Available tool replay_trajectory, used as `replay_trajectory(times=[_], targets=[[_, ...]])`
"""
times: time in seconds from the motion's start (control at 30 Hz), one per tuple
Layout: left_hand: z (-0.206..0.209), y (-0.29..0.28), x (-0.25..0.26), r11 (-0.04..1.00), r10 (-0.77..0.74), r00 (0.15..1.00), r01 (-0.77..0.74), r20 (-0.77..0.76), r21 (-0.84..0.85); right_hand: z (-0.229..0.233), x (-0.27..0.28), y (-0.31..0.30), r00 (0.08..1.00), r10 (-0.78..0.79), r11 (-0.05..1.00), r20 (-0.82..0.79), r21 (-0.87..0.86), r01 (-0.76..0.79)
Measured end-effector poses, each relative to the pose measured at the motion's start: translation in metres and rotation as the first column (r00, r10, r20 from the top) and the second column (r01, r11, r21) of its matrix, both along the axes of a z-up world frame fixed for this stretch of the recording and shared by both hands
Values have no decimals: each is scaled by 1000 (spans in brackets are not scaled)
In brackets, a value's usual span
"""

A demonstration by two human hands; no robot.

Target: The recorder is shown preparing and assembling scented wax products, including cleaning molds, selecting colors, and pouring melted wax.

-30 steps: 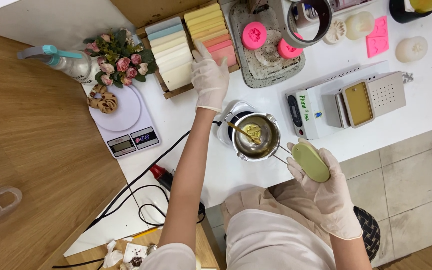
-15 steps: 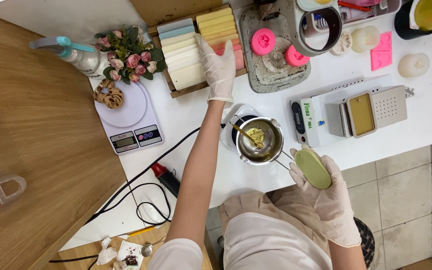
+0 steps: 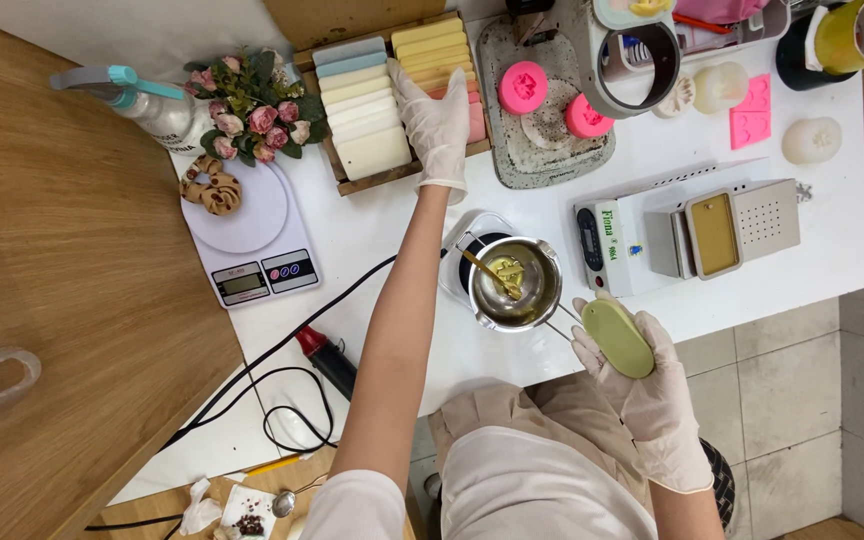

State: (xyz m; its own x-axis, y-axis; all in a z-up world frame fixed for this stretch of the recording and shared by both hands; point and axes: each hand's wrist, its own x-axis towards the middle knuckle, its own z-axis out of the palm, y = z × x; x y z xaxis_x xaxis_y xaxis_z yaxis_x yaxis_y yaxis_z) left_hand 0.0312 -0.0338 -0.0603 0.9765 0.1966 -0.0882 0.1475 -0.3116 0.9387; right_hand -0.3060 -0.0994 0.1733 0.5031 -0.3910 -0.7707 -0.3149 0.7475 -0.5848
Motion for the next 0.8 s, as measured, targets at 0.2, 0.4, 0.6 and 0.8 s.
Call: replay_trajectory(times=[0.2, 0.4, 0.6, 0.8], targets=[[-7, -1, 2, 999, 5, 999, -7, 50, 45, -1, 0, 1, 1000, -12, 1000, 10, 14, 12], [4, -6, 3, 997, 49, 996, -44, -79, 65, 0, -5, -4, 1000, -22, 1000, 11, 10, 22], [-6, -1, 4, 997, 6, 999, -3, -44, 71, -1, -4, 1, 1000, -15, 1000, 14, 15, 15], [14, -4, -3, 989, -10, 999, 14, -33, 148, 2, -2, 1, 999, -7, 1000, 38, 16, 6]])
